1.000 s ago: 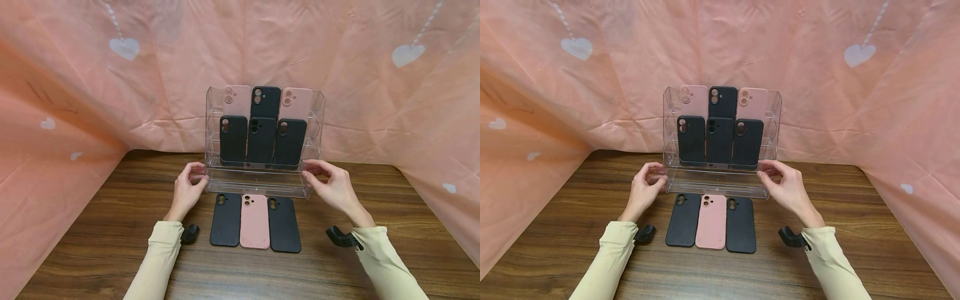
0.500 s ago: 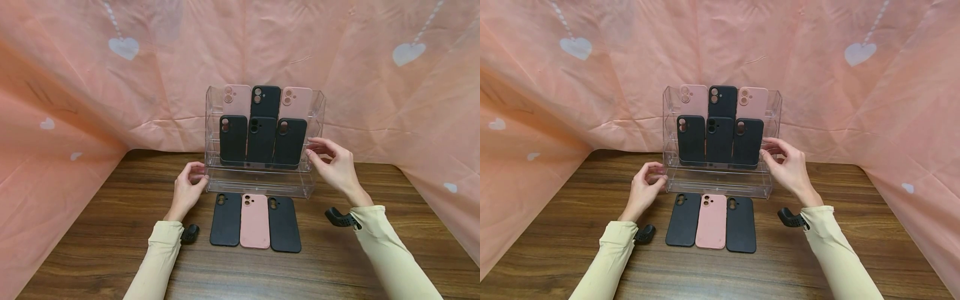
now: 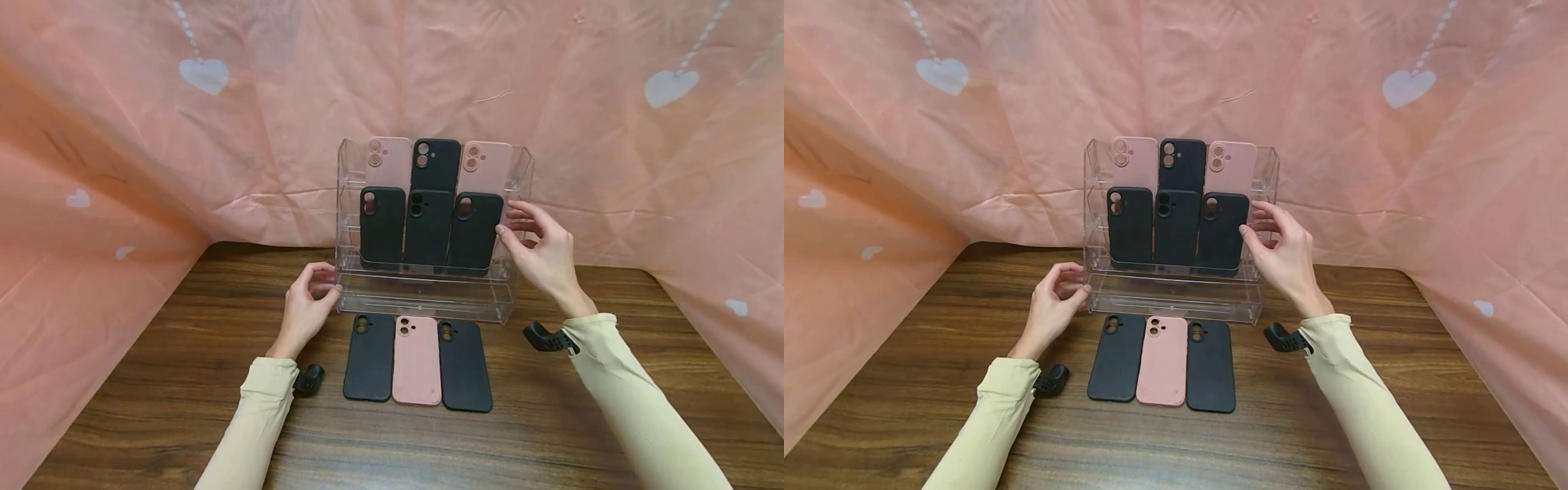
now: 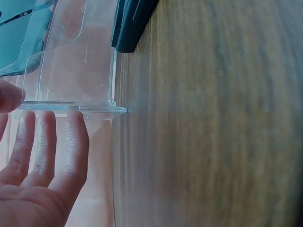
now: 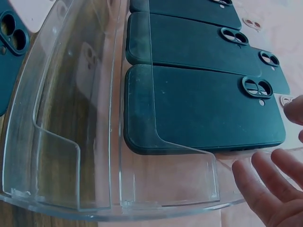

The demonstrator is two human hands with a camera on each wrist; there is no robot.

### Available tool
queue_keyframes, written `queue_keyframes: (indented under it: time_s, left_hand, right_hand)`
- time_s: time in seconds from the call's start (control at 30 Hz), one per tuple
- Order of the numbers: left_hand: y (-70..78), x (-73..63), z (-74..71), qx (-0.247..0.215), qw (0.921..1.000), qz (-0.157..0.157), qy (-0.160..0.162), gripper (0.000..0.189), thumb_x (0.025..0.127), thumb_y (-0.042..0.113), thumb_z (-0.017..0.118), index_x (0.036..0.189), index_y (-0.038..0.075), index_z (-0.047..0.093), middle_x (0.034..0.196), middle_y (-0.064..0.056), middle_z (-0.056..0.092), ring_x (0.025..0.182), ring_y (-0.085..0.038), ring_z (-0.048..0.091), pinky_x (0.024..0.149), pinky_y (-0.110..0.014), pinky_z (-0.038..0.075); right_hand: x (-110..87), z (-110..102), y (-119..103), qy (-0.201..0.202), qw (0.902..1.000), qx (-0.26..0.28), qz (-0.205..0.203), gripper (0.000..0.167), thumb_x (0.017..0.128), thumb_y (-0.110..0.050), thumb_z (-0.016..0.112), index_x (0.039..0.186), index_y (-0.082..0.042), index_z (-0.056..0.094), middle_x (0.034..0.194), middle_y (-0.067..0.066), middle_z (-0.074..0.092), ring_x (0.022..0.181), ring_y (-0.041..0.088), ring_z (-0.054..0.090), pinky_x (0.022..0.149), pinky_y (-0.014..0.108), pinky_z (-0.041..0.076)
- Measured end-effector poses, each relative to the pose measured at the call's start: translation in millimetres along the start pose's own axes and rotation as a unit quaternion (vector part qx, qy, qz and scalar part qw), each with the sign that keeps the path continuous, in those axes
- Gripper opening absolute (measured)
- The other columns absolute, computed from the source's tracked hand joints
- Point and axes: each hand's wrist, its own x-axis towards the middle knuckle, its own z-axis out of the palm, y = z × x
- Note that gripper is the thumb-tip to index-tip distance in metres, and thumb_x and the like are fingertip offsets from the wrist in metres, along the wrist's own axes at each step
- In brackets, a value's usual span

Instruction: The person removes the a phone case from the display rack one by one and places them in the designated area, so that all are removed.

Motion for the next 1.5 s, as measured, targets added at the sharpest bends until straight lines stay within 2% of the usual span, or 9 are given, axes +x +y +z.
queue_keyframes:
  time_s: [0.2, 0.43, 0.63, 0.73, 0.83, 0.93, 1.07, 1.33, 1.5]
  left_hand:
    - [0.5, 0.4, -1.1, 0.002, 1.0000, 0.003, -0.005, 0.032, 0.090, 0.005, 0.072, 0.120, 0.011, 0.063, 0.116, -0.013, 0.071, 0.102, -0.029, 0.074, 0.090, -0.044, 0.058]
    - [0.8, -1.0, -1.9, 0.003, 1.0000, 0.005, -0.007, 0.032, 0.089, 0.005, 0.072, 0.119, 0.011, 0.063, 0.116, -0.014, 0.071, 0.102, -0.030, 0.074, 0.092, -0.048, 0.058]
    - [0.0, -0.8, -1.5, 0.002, 1.0000, 0.005, -0.006, 0.032, 0.089, 0.005, 0.072, 0.119, 0.011, 0.063, 0.115, -0.014, 0.071, 0.101, -0.031, 0.074, 0.092, -0.049, 0.058]
    - [0.4, -0.5, -1.1, 0.002, 1.0000, 0.004, -0.007, 0.031, 0.090, 0.005, 0.072, 0.119, 0.011, 0.063, 0.115, -0.014, 0.071, 0.101, -0.031, 0.074, 0.092, -0.049, 0.058]
    - [0.6, -0.3, -1.1, 0.003, 1.0000, 0.004, -0.006, 0.031, 0.090, 0.005, 0.073, 0.119, 0.011, 0.063, 0.115, -0.014, 0.071, 0.101, -0.031, 0.074, 0.093, -0.050, 0.058]
    - [0.8, -0.2, -1.0, 0.004, 1.0000, 0.005, -0.003, 0.032, 0.090, 0.005, 0.072, 0.119, 0.010, 0.063, 0.115, -0.014, 0.071, 0.101, -0.032, 0.074, 0.093, -0.050, 0.058]
    - [1.3, -0.3, -0.7, 0.006, 1.0000, 0.005, -0.003, 0.033, 0.090, 0.005, 0.072, 0.120, 0.010, 0.063, 0.116, -0.015, 0.071, 0.101, -0.031, 0.074, 0.091, -0.048, 0.058]
    - [-0.5, 0.1, -0.4, 0.002, 1.0000, 0.007, 0.000, 0.033, 0.090, 0.005, 0.072, 0.120, 0.011, 0.063, 0.117, -0.014, 0.071, 0.102, -0.031, 0.074, 0.091, -0.048, 0.058]
    - [-0.9, 0.0, -0.1, -0.001, 1.0000, 0.003, -0.002, 0.034, 0.089, 0.003, 0.072, 0.121, 0.010, 0.063, 0.117, -0.016, 0.071, 0.103, -0.032, 0.074, 0.092, -0.049, 0.058]
  right_hand:
    - [7.3, 4, 0, 0.008, 0.9990, -0.037, -0.022, 0.047, 0.089, -0.009, 0.076, 0.134, -0.010, 0.066, 0.112, 0.017, 0.072, 0.094, 0.028, 0.073, 0.075, 0.007, 0.052]
    - [14.5, 6, -6, -0.020, 0.9959, -0.086, -0.020, 0.051, 0.091, -0.014, 0.073, 0.140, -0.010, 0.062, 0.104, 0.020, 0.066, 0.088, 0.038, 0.075, 0.072, -0.001, 0.043]
    - [15.7, 8, -10, -0.025, 0.9945, -0.100, -0.016, 0.045, 0.091, -0.014, 0.073, 0.135, -0.006, 0.066, 0.102, 0.021, 0.063, 0.088, 0.040, 0.073, 0.081, 0.039, 0.050]
    - [15.3, 8, -9, -0.021, 0.9947, -0.099, -0.020, 0.042, 0.091, -0.012, 0.072, 0.132, -0.004, 0.065, 0.102, 0.021, 0.065, 0.087, 0.039, 0.073, 0.081, 0.043, 0.050]
    - [14.7, 7, -8, -0.013, 0.9957, -0.090, -0.014, 0.040, 0.090, -0.009, 0.072, 0.129, -0.004, 0.064, 0.102, 0.020, 0.068, 0.085, 0.030, 0.071, 0.080, 0.026, 0.052]
    - [13.5, 7, -7, -0.008, 0.9972, -0.075, 0.001, 0.040, 0.090, -0.007, 0.071, 0.128, -0.006, 0.062, 0.102, 0.016, 0.070, 0.083, 0.011, 0.066, 0.073, 0.011, 0.050]
    - [11.5, 6, -7, -0.009, 0.9995, -0.025, 0.017, 0.039, 0.089, -0.003, 0.071, 0.127, -0.005, 0.061, 0.103, 0.015, 0.070, 0.083, -0.005, 0.059, 0.071, 0.008, 0.048]
    - [10.5, 4, -6, -0.040, 0.9922, 0.114, 0.033, 0.040, 0.087, 0.010, 0.070, 0.123, 0.007, 0.054, 0.098, -0.003, 0.064, 0.082, 0.002, 0.066, 0.076, 0.010, 0.054]
    - [11.1, 4, -2, -0.045, 0.9866, 0.151, 0.044, 0.041, 0.086, 0.013, 0.069, 0.123, 0.009, 0.052, 0.095, -0.012, 0.068, 0.086, 0.002, 0.067, 0.078, 0.010, 0.054]
